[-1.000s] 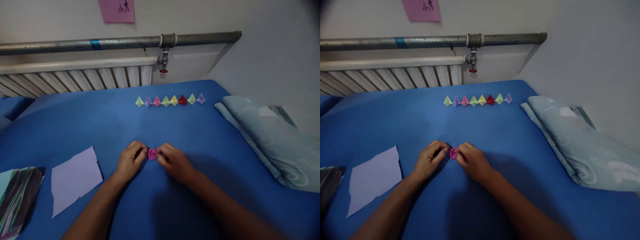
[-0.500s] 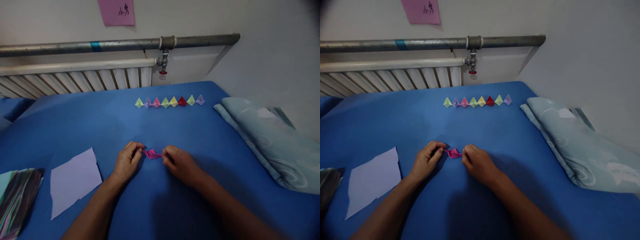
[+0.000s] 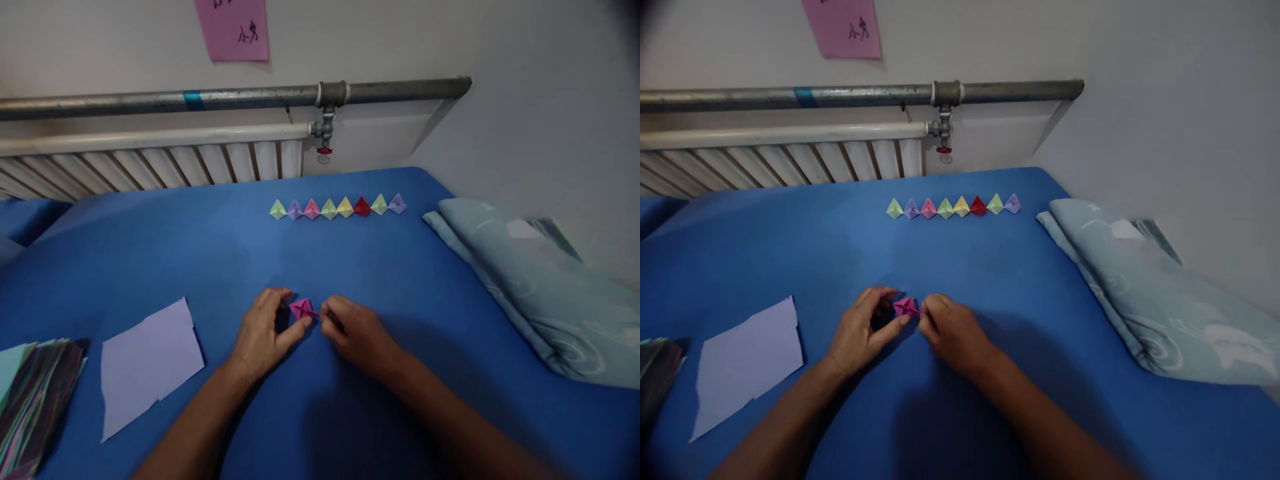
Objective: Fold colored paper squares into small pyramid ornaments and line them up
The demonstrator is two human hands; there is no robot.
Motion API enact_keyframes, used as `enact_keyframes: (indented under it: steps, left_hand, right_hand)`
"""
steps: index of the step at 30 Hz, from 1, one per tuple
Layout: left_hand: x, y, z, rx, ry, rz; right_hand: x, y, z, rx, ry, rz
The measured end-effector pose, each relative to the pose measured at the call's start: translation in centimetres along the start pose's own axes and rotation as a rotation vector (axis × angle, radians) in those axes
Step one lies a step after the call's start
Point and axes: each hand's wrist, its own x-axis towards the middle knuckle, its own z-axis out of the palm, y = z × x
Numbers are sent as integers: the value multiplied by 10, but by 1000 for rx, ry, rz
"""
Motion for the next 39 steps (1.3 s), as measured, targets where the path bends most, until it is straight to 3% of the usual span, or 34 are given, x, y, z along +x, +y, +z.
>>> enact_keyframes:
  steps: [13, 18, 26, 34, 39]
  left_hand:
    - [-3, 5, 5, -160, 20, -163]
    - [-3, 3, 12, -368, 28, -266]
    - [0, 1, 15, -726, 172, -414]
    - [-1, 2, 6, -460, 187, -320]
    - [-5, 6, 7, -361, 112, -233]
  right_hand:
    - [-5, -12, 3, -15, 80, -60]
    - [-5, -13, 6, -48, 144, -53]
    - [-9, -17, 14, 13, 143, -85]
    - [-11, -23, 15, 137, 93, -56]
    - [-3, -17, 10, 235, 225, 77]
